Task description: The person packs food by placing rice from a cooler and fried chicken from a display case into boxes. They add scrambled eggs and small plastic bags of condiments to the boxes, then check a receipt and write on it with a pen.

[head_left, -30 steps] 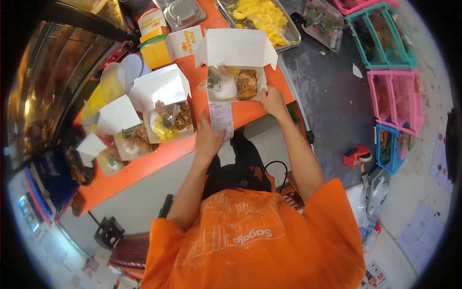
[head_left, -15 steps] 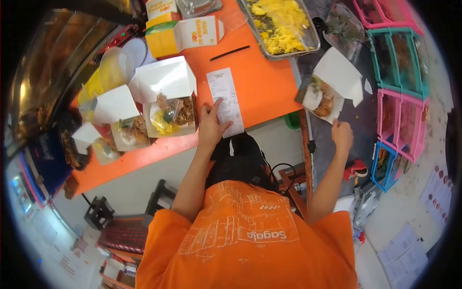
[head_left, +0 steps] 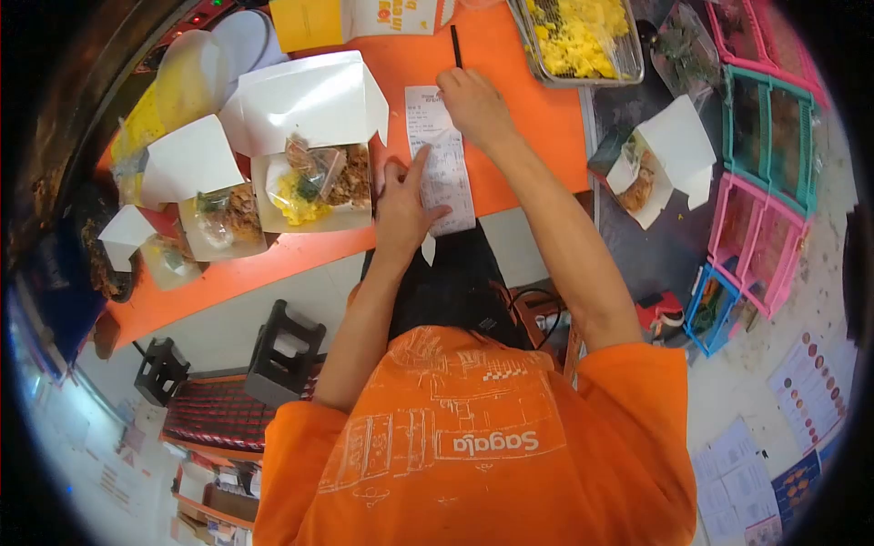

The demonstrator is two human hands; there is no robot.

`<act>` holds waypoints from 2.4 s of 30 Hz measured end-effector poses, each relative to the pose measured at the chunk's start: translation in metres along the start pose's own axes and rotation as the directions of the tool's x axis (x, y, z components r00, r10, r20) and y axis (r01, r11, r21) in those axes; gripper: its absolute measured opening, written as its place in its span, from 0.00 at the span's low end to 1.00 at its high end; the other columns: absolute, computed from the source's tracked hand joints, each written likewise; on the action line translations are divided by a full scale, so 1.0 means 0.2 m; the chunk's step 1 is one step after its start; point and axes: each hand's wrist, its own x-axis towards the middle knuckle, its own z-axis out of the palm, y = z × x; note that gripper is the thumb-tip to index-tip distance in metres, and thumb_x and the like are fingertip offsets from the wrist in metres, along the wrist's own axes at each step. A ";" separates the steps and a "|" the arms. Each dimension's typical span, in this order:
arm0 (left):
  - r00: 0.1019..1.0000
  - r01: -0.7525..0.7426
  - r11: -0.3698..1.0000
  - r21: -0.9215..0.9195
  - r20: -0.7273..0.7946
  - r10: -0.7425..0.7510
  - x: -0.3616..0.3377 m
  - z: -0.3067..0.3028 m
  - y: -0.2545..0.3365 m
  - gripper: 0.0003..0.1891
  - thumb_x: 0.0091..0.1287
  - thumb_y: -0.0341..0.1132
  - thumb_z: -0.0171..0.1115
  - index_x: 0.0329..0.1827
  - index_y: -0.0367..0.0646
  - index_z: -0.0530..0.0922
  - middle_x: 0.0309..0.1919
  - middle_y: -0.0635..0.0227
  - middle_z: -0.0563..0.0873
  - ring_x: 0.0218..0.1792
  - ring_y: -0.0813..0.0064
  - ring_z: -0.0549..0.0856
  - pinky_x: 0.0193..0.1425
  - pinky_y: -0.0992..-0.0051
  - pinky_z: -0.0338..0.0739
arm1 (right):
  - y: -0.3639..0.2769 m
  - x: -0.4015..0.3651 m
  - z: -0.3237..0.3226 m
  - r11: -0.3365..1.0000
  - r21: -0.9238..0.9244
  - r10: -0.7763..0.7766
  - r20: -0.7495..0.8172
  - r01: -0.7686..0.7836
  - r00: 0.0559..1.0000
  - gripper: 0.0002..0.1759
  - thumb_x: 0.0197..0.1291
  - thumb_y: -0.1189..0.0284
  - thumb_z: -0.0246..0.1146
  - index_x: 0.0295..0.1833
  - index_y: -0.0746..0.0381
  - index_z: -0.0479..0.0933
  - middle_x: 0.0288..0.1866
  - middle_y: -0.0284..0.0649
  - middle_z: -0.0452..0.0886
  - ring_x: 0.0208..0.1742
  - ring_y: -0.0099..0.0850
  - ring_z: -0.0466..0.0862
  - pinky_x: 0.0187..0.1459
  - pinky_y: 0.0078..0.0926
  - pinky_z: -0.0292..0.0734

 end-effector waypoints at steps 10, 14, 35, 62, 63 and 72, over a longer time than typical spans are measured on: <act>0.999 0.006 0.992 0.126 0.045 -0.012 0.04 0.01 0.00 0.58 0.38 0.38 0.85 0.77 0.64 0.60 0.52 0.56 0.72 0.49 0.53 0.83 0.49 0.56 0.83 | 0.22 -0.31 -0.09 0.906 0.337 0.369 -0.328 -0.257 0.870 0.16 0.60 0.72 0.63 0.52 0.65 0.71 0.42 0.51 0.80 0.44 0.51 0.82 0.46 0.47 0.79; 0.993 0.052 0.967 0.250 0.086 -0.076 0.10 -0.04 0.11 0.60 0.39 0.40 0.85 0.79 0.66 0.57 0.52 0.57 0.73 0.48 0.52 0.84 0.50 0.56 0.83 | 0.23 -0.38 -0.13 0.814 0.372 0.513 -0.102 -0.446 0.852 0.17 0.58 0.73 0.65 0.51 0.69 0.72 0.35 0.53 0.80 0.39 0.52 0.83 0.44 0.46 0.79; 0.987 0.029 0.942 0.335 0.138 -0.080 0.13 -0.06 0.07 0.67 0.36 0.45 0.86 0.80 0.58 0.50 0.55 0.52 0.79 0.48 0.48 0.86 0.49 0.53 0.83 | -0.24 -0.67 0.15 -0.096 0.991 0.588 0.135 -0.097 0.797 0.07 0.61 0.84 0.64 0.43 0.68 0.72 0.34 0.44 0.83 0.32 0.29 0.87 0.34 0.26 0.86; 0.973 0.041 0.923 0.383 0.195 -0.124 0.15 -0.08 0.09 0.68 0.36 0.46 0.86 0.80 0.54 0.46 0.59 0.50 0.77 0.52 0.47 0.86 0.50 0.53 0.84 | -0.12 -0.38 0.06 0.557 0.815 0.300 -0.019 -0.159 0.954 0.08 0.55 0.74 0.69 0.33 0.65 0.76 0.26 0.36 0.81 0.28 0.23 0.79 0.32 0.25 0.75; 0.973 0.039 0.924 0.381 0.196 -0.122 0.15 -0.08 0.10 0.68 0.36 0.46 0.86 0.80 0.54 0.46 0.59 0.50 0.77 0.52 0.47 0.86 0.50 0.53 0.84 | -0.12 -0.38 0.05 0.492 0.842 0.401 0.007 -0.221 0.916 0.08 0.55 0.74 0.69 0.33 0.65 0.76 0.26 0.36 0.80 0.28 0.22 0.78 0.32 0.24 0.74; 0.972 0.040 0.927 0.373 0.201 -0.122 0.15 -0.08 0.09 0.67 0.38 0.47 0.85 0.80 0.56 0.47 0.58 0.50 0.78 0.52 0.48 0.86 0.51 0.53 0.83 | -0.12 -0.46 0.08 0.351 0.911 0.502 0.012 -0.216 0.865 0.07 0.58 0.76 0.69 0.35 0.64 0.75 0.27 0.31 0.79 0.30 0.16 0.76 0.32 0.19 0.71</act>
